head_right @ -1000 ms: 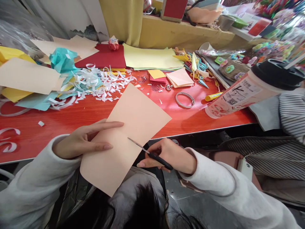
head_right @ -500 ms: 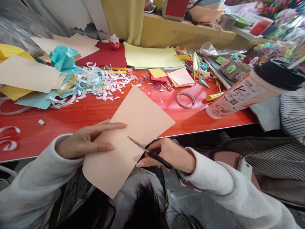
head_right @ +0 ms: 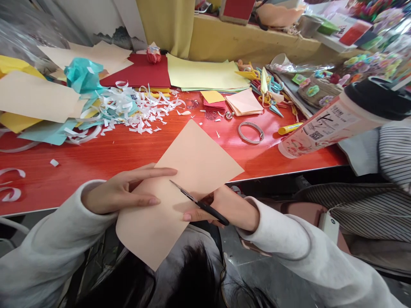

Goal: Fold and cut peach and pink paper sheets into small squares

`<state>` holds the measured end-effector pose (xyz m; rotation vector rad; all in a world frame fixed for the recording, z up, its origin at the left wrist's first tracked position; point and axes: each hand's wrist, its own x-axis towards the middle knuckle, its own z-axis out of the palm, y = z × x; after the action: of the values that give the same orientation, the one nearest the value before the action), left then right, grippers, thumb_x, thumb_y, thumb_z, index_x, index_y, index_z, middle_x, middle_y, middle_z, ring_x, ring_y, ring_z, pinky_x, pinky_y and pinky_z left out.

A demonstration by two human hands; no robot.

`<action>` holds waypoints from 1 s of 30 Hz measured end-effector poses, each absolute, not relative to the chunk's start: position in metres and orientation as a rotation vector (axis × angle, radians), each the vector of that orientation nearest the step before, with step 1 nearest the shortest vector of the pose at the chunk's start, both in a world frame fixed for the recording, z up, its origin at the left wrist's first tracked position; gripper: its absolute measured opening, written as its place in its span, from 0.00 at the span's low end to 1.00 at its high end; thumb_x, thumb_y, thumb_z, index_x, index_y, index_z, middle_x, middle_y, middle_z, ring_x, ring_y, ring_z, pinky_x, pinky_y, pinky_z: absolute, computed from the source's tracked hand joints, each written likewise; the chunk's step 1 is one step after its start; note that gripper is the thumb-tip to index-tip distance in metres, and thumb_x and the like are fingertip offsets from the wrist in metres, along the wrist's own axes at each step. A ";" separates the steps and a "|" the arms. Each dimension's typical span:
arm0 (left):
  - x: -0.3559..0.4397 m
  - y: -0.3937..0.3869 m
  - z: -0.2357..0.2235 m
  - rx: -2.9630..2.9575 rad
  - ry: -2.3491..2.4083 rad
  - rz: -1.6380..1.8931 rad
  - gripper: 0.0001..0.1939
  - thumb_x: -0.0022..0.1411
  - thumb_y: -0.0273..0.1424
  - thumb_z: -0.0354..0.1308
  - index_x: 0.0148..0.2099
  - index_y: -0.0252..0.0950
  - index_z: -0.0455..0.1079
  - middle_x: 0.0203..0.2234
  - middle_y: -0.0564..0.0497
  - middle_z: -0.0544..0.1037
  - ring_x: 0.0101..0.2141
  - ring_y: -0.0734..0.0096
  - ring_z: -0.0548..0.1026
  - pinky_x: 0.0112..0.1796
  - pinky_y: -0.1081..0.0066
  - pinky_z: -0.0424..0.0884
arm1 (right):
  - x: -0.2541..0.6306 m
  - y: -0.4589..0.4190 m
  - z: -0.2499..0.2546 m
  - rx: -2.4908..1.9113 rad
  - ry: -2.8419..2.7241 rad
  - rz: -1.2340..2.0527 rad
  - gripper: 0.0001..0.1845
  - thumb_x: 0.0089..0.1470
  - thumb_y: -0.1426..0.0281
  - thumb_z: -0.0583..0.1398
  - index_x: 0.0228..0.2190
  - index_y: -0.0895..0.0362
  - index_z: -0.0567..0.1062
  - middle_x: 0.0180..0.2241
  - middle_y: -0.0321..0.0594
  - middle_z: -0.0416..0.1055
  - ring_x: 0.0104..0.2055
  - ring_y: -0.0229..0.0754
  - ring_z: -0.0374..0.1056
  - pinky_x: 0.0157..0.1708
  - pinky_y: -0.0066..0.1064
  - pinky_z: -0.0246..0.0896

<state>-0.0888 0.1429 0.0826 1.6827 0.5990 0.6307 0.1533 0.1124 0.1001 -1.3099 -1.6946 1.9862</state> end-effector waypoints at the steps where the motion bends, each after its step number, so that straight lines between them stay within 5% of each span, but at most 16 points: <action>1: -0.088 0.143 0.083 1.673 0.596 0.630 0.28 0.54 0.26 0.60 0.56 0.46 0.63 0.49 0.48 0.68 0.49 0.63 0.67 0.46 0.68 0.66 | 0.153 0.112 0.101 -1.301 -1.711 1.970 0.19 0.42 0.59 0.66 0.32 0.60 0.73 0.12 0.26 0.57 0.10 0.26 0.49 0.07 0.18 0.44; 12: -0.085 0.142 0.083 1.622 0.576 0.575 0.28 0.54 0.25 0.60 0.57 0.46 0.63 0.48 0.48 0.69 0.47 0.64 0.68 0.42 0.69 0.68 | 0.151 0.116 0.103 -1.196 -1.884 1.947 0.25 0.47 0.59 0.63 0.45 0.57 0.69 0.14 0.26 0.59 0.11 0.26 0.50 0.07 0.17 0.45; 25: -0.081 0.142 0.082 1.661 0.573 0.557 0.27 0.54 0.25 0.59 0.56 0.41 0.63 0.50 0.46 0.68 0.49 0.64 0.68 0.46 0.67 0.65 | 0.148 0.116 0.102 -1.246 -1.775 1.971 0.23 0.46 0.62 0.64 0.44 0.55 0.69 0.17 0.27 0.61 0.12 0.27 0.53 0.09 0.18 0.50; 30: -0.083 0.141 0.081 1.480 0.692 0.642 0.19 0.57 0.28 0.57 0.51 0.41 0.69 0.51 0.47 0.68 0.45 0.67 0.70 0.40 0.71 0.68 | 0.148 0.116 0.104 -1.317 -1.720 1.987 0.27 0.44 0.62 0.65 0.46 0.55 0.68 0.17 0.27 0.60 0.12 0.26 0.52 0.08 0.17 0.48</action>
<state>-0.0827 0.1414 0.0809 1.4799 0.6925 0.6420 0.1485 0.1161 0.1039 -1.3173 -1.7200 1.9872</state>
